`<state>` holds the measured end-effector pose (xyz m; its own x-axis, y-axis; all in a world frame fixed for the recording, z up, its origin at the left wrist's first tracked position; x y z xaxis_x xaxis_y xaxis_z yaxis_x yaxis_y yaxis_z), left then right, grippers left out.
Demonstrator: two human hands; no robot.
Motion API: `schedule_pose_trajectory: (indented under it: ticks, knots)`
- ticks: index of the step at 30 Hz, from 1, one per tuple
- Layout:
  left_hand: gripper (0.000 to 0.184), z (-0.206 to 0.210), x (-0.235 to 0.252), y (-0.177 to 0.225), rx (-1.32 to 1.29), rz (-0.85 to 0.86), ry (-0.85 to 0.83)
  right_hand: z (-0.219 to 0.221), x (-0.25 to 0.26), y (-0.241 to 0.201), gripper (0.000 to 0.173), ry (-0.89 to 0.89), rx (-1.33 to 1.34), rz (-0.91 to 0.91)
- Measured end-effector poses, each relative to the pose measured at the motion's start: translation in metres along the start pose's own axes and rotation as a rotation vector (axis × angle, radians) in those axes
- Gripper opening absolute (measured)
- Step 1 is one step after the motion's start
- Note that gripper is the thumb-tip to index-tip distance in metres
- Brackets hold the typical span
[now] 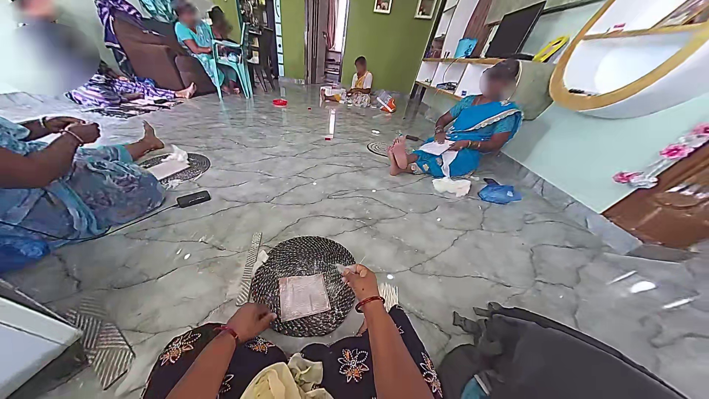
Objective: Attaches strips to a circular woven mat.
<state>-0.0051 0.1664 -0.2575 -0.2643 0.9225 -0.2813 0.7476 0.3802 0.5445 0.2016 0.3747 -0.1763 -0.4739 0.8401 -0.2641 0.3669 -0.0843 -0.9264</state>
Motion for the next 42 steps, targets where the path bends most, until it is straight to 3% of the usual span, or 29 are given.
schedule_pose_trajectory:
  ticks: [2, 4, 9, 11, 16, 20, 25, 30, 33, 35, 39, 42]
  knots:
    - [0.048, 0.029, 0.009, 0.02, 0.171, 0.055, -0.273, -0.006, -0.002, 0.004, 0.021, 0.018, -0.008, 0.015]
    - [0.052, 0.045, 0.005, 0.037, 0.282, -0.023, -0.408, -0.004, -0.004, 0.003, 0.025, 0.011, -0.001, -0.017]
    - [0.046, 0.044, 0.006, 0.04, 0.212, -0.361, -0.376, 0.002, -0.004, 0.006, 0.021, 0.046, 0.006, -0.061]
    - [0.044, 0.043, 0.011, 0.038, 0.222, -0.407, -0.384, 0.001, -0.005, 0.006, 0.014, 0.078, 0.059, -0.039]
    - [0.045, 0.044, 0.016, 0.036, 0.269, -0.244, -0.501, -0.001, 0.0, 0.008, 0.011, 0.082, 0.115, -0.026]
    - [0.058, 0.046, 0.026, 0.028, 0.186, -0.117, -0.456, -0.001, 0.001, 0.008, 0.012, 0.076, 0.101, -0.027]
    - [0.061, 0.046, 0.029, 0.021, -0.03, -0.151, -0.36, 0.001, -0.001, 0.007, 0.01, 0.074, 0.128, -0.019]
    - [0.048, 0.048, 0.017, 0.035, 0.248, -0.192, -0.461, 0.0, -0.001, 0.009, 0.013, 0.077, 0.085, -0.011]
    - [0.054, 0.048, 0.018, 0.042, 0.232, -0.056, -0.513, -0.001, 0.002, 0.011, 0.01, 0.081, 0.095, 0.008]
    - [0.049, 0.033, 0.008, 0.061, 0.029, 0.117, -0.401, -0.001, 0.003, 0.01, 0.01, 0.075, 0.084, -0.001]
    - [0.025, -0.065, -0.056, 0.152, -0.444, 0.752, 0.21, 0.005, 0.009, 0.008, 0.011, 0.052, 0.039, -0.039]
    - [0.035, -0.147, -0.117, 0.227, -0.699, 1.324, 0.524, 0.009, 0.012, 0.008, 0.012, 0.056, -0.001, -0.012]
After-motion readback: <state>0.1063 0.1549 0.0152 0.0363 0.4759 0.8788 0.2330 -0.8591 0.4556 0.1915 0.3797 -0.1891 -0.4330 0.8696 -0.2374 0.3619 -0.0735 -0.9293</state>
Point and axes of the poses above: each hand's wrist, its own x-axis towards the middle knuckle, its own z-axis out of the palm, y = z × x, the point moved 4 cm from there along x, towards the middle knuckle, and after that the axes turned 7 degrees about z, right-handed, at the moved point
